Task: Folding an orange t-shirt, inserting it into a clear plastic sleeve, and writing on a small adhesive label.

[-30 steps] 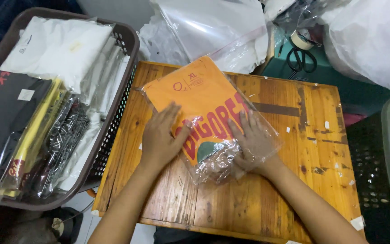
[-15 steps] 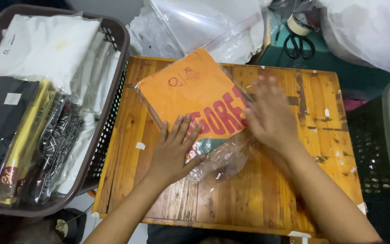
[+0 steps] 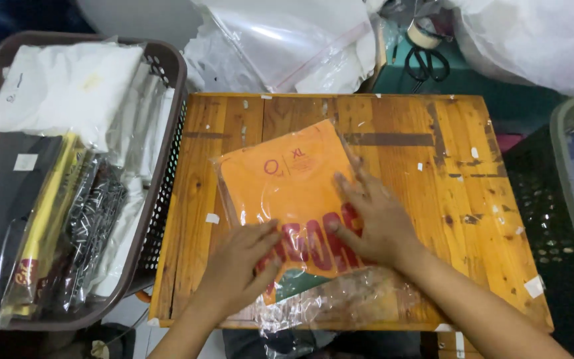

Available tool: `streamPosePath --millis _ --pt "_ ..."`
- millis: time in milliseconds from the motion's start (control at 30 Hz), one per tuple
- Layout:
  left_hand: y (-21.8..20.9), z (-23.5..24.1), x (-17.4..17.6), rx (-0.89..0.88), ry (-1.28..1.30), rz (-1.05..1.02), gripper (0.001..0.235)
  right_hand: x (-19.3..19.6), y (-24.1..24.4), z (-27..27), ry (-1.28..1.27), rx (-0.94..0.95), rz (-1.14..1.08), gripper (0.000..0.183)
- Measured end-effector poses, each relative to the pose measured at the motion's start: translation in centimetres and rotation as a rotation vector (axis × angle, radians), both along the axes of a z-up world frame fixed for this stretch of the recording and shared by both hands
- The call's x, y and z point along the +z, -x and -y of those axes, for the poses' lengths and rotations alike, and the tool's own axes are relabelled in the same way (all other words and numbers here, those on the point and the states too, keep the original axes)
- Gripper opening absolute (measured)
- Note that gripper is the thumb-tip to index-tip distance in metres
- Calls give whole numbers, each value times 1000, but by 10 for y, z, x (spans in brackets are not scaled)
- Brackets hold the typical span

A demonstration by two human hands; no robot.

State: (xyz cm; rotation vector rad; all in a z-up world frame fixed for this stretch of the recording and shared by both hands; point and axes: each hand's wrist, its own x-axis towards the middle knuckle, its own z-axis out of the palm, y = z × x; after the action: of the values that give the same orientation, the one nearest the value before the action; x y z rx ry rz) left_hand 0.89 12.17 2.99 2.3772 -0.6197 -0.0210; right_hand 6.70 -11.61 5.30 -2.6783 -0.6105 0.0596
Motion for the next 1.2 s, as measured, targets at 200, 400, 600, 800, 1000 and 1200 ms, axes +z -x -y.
streamPosePath --millis 200,400,600,800,1000,1200 --pt "-55 16 -7 268 -147 294 50 -26 -50 -31 -9 116 196 79" --pt "-70 27 -10 368 -381 -52 62 -30 -67 -34 179 96 43 86" --pt "-73 27 -16 399 -373 -31 62 -32 -76 -34 308 78 -74 92" --pt "-89 22 -23 423 -469 45 62 -3 -85 -39 274 56 -83 71" --pt "-103 14 -35 376 -291 55 66 -48 -109 -45 197 188 26 54" --pt "-95 11 -30 393 -120 233 55 -41 -101 -14 -617 219 132 52"
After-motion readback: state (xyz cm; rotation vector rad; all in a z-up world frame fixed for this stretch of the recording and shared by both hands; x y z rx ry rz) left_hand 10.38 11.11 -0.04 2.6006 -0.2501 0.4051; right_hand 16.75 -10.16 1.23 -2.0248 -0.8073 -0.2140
